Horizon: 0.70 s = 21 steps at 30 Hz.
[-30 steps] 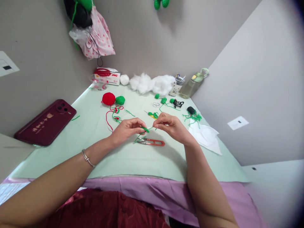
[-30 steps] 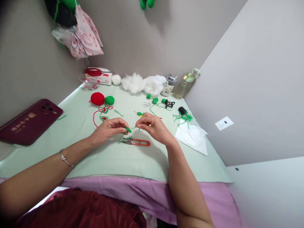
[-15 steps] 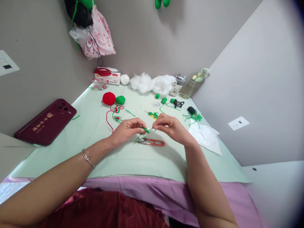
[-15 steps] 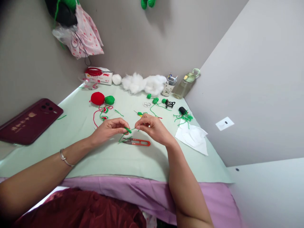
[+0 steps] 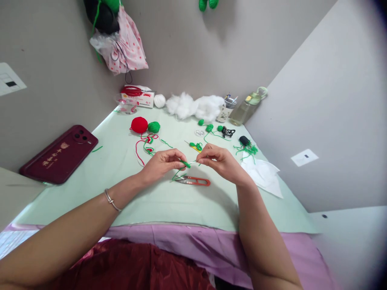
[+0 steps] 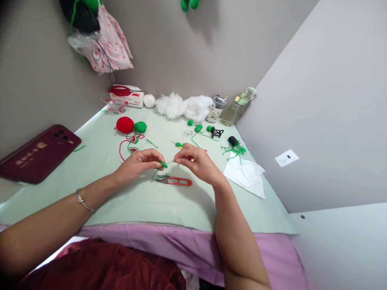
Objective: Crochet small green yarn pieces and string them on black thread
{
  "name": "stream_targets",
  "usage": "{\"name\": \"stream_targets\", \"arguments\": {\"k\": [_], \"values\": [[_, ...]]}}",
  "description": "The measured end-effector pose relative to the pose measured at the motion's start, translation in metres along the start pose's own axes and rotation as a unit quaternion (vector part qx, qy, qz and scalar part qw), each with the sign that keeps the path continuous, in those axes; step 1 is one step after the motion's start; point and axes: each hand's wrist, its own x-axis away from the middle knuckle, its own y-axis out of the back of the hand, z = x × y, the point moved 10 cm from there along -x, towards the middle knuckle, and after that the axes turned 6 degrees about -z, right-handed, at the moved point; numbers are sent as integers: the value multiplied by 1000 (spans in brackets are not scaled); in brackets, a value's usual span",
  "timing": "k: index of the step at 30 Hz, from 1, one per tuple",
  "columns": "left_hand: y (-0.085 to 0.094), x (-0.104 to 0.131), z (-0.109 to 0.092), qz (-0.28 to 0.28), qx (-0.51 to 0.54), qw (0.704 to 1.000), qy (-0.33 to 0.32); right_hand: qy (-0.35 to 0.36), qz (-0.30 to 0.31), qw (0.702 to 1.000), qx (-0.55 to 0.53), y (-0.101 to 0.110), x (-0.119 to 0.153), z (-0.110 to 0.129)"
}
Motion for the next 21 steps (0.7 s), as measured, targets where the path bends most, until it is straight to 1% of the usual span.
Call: {"name": "stream_targets", "arguments": {"k": [11,21], "values": [[-1,0,3,9,-5,1000,6,2,14,1000,3,-6,1,2],[0,1,6,13,-13,1000,13,-3,3,1000,10,0,1,2]]}}
